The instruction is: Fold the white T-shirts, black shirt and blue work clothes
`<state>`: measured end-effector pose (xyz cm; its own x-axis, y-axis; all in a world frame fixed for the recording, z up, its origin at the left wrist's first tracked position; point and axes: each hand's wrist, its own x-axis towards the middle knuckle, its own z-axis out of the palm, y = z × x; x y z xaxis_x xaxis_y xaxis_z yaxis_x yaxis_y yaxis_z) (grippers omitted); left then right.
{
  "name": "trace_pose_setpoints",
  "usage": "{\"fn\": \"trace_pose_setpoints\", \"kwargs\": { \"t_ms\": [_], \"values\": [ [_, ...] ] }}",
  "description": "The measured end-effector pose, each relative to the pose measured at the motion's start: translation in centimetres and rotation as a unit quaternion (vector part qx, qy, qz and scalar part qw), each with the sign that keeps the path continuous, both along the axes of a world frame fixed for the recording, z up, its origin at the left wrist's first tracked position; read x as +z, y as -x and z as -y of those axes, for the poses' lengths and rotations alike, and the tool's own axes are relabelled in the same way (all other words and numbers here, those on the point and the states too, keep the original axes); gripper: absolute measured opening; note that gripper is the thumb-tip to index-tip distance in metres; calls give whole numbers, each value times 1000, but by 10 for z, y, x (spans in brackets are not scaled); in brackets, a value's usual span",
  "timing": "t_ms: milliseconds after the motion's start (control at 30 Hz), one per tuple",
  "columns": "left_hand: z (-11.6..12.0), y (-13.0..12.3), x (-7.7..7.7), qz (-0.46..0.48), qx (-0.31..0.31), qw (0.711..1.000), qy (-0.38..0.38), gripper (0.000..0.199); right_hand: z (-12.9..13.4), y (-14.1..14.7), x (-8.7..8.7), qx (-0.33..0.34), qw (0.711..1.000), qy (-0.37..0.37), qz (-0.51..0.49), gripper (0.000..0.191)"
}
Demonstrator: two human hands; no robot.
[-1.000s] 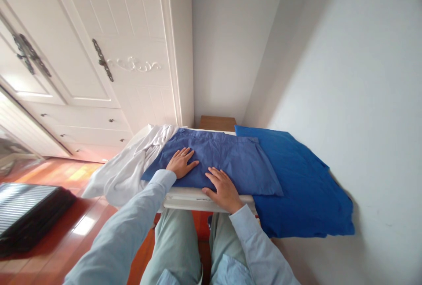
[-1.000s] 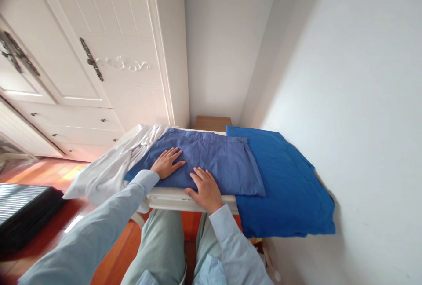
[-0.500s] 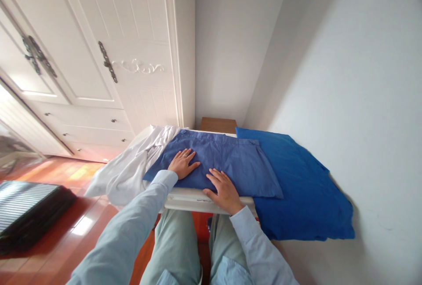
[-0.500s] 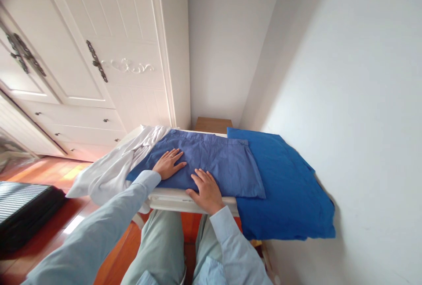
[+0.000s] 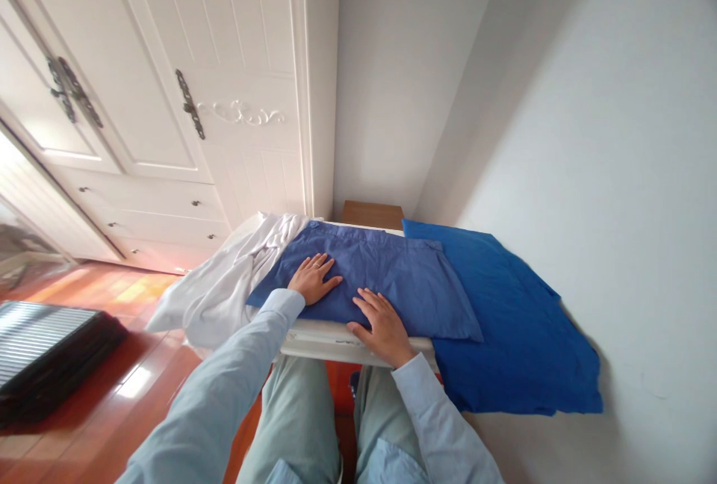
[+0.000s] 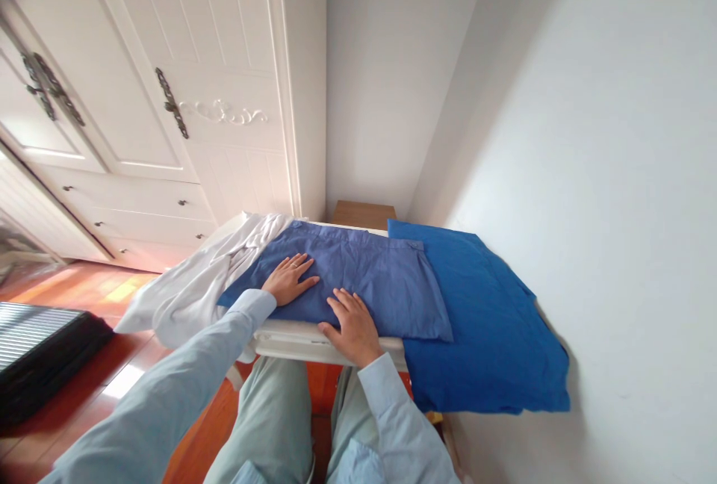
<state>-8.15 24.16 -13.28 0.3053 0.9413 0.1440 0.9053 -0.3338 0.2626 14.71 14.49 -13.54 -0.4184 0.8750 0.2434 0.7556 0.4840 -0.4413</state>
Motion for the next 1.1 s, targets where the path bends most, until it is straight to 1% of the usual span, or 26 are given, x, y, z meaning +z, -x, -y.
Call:
{"fn": "trace_pose_setpoints", "kwargs": {
  "t_ms": [167,433,900,1100],
  "values": [
    [-1,0,-2,6,-1,1000,-2,71,0,0,0,2,1000,3,10,54],
    [1,-1,2,-4,-1,1000,3,72,-1,0,0,1,1000,-1,13,54],
    [-1,0,-2,13,0,1000,-7,69,-1,0,-3,1,1000,-10,-1,52],
    [-1,-1,-1,-4,-1,1000,2,72,-1,0,-2,1,1000,-4,6,54]
  ]
}}
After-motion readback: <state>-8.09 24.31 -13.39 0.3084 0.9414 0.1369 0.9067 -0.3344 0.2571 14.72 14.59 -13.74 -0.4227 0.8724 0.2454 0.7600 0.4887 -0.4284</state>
